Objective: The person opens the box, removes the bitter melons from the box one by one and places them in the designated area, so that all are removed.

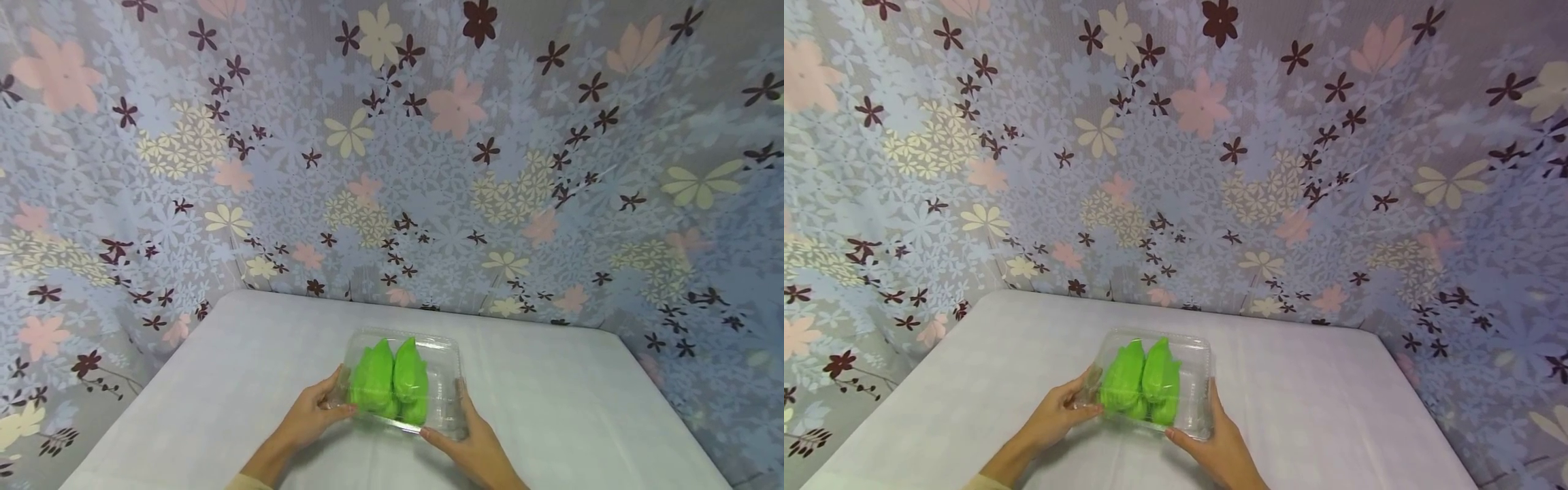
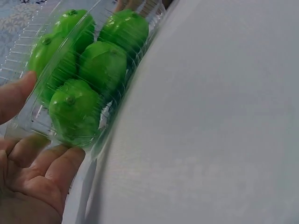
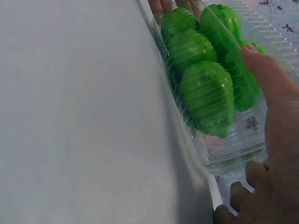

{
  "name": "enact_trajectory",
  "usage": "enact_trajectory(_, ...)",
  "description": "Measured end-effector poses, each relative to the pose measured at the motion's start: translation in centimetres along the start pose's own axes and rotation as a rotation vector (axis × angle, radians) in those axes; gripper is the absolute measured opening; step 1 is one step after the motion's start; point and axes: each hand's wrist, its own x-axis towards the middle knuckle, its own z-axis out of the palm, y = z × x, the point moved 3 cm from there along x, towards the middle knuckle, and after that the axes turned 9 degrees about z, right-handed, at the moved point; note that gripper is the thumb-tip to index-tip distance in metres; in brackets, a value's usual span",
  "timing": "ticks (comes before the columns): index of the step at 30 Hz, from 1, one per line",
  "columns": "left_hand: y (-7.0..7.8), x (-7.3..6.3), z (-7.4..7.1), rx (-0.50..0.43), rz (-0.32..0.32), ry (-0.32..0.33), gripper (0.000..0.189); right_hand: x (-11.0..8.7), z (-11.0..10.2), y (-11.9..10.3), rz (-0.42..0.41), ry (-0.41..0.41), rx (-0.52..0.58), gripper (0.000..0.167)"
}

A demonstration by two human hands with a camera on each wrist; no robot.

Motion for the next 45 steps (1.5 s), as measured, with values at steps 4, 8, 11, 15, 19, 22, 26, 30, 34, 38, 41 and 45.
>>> enact_trajectory(4, -0.1, -0.1, -0.1, -0.039, 0.009, 0.076, 0.053, -0.1, -0.4, 0.0, 0.017, 0.003, -0.013, 0.122)
enact_trajectory(8, -0.1, -0.2, -0.3, 0.006, 0.041, 0.143, 0.035, -0.1, -0.7, -0.1, 0.010, 0.007, -0.014, 0.123)
enact_trajectory(11, 0.0, -0.2, -0.4, 0.057, 0.059, 0.139, 0.037, -0.1, -0.9, -0.1, 0.010, 0.009, -0.010, 0.123)
enact_trajectory(15, 0.1, -0.2, -0.4, 0.058, 0.063, 0.131, 0.039, -0.2, -0.9, -0.1, 0.038, 0.007, -0.012, 0.125)
enact_trajectory(19, 0.4, -0.2, -0.4, 0.080, 0.069, 0.128, 0.039, -0.3, -1.0, -0.2, 0.068, -0.001, -0.013, 0.127)
enact_trajectory(22, 0.6, -0.1, -0.5, 0.111, 0.077, 0.123, 0.039, -0.4, -1.0, -0.2, 0.074, -0.005, -0.007, 0.126)
enact_trajectory(26, 1.0, 0.1, -0.8, 0.173, 0.077, 0.119, 0.037, -0.3, -0.8, -0.1, 0.067, -0.006, 0.004, 0.126)
enact_trajectory(30, 1.4, 0.3, -1.3, 0.211, 0.062, 0.109, 0.037, -0.3, -0.7, 0.0, 0.058, -0.004, 0.012, 0.126)
enact_trajectory(34, 1.6, 0.4, -1.6, 0.236, 0.041, 0.097, 0.040, -0.2, -0.6, 0.1, 0.064, -0.011, 0.012, 0.125)
enact_trajectory(38, 1.8, 1.2, -1.9, 0.246, 0.001, 0.102, 0.055, -0.2, -0.7, 0.2, 0.066, -0.016, 0.012, 0.122)
enact_trajectory(41, 2.2, 2.1, -2.0, 0.236, -0.037, 0.093, 0.072, -0.3, -0.7, 0.2, 0.063, -0.017, 0.010, 0.121)
enact_trajectory(45, 2.4, 3.2, -2.0, 0.199, -0.054, 0.049, 0.087, -0.3, -0.8, 0.3, 0.066, -0.014, -0.003, 0.120)
